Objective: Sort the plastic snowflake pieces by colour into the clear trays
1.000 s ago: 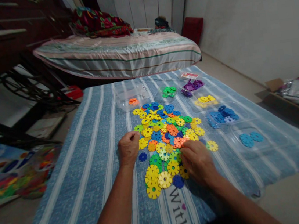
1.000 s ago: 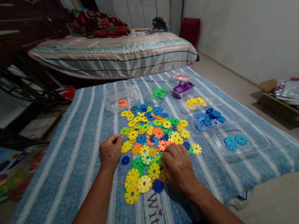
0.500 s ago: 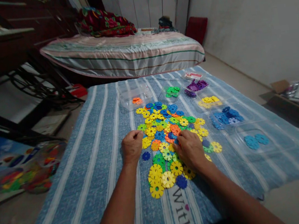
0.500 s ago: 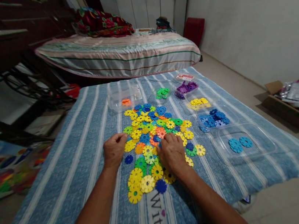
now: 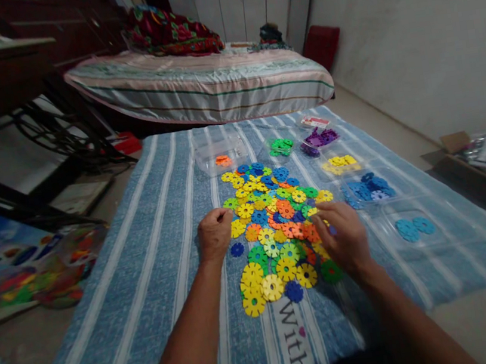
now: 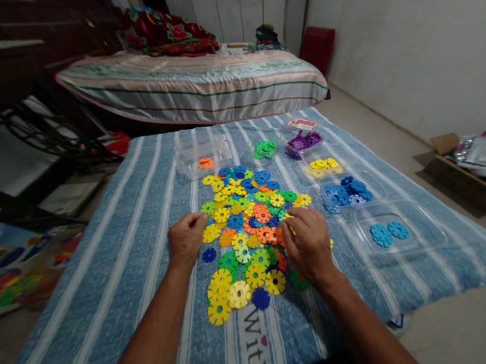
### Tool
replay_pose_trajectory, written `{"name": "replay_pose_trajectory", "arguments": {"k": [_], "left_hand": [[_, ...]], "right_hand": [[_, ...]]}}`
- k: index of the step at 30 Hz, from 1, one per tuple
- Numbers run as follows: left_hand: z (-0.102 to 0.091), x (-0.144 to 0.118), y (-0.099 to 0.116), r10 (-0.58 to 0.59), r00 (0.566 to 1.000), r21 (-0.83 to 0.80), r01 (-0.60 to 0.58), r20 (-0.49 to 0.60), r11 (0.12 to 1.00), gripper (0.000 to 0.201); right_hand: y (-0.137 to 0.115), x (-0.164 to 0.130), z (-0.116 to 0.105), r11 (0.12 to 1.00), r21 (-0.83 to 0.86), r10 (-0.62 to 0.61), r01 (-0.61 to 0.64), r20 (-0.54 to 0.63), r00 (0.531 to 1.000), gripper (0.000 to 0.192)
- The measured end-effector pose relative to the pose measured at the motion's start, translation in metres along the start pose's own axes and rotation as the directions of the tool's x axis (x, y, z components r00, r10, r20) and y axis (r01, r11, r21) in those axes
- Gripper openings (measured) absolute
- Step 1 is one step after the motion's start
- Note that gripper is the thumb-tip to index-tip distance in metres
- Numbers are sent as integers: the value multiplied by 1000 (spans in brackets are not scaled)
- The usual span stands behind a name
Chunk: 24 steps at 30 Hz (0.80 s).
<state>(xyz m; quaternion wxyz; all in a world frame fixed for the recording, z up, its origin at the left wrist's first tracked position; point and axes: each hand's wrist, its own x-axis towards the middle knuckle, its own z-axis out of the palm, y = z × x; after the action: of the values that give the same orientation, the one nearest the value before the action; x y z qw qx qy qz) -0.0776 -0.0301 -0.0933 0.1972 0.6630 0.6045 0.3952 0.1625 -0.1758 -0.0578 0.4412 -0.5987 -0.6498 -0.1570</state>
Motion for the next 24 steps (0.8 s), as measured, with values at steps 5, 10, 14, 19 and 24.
{"name": "replay_pose_trajectory", "arguments": {"k": [5,10,14,19,24], "left_hand": [[-1,0,2,11,1000,11,-11,6,1000,29],[-1,1,3,-2,1000,29,2,3,1000,28],[0,1,2,7,1000,35,-7,-2,999,28],[0,1,1,-5,1000,26,5,-7,1000,29],[0,0,0,3,1000,23,-3,-5,1000,28]], "right_hand": [[49,-10,-71,922,-380,36,-76,-111,993,11],[66,-23,-96,846,-514,88,-142,-128,988,13],[38,-27,-70,954,-289,77,-82,-28,997,9],[1,-30,-35,1000,8,17,-19,181,983,11],[-7,-38,-31,995,95,-19,-15,344,939,11]]}}
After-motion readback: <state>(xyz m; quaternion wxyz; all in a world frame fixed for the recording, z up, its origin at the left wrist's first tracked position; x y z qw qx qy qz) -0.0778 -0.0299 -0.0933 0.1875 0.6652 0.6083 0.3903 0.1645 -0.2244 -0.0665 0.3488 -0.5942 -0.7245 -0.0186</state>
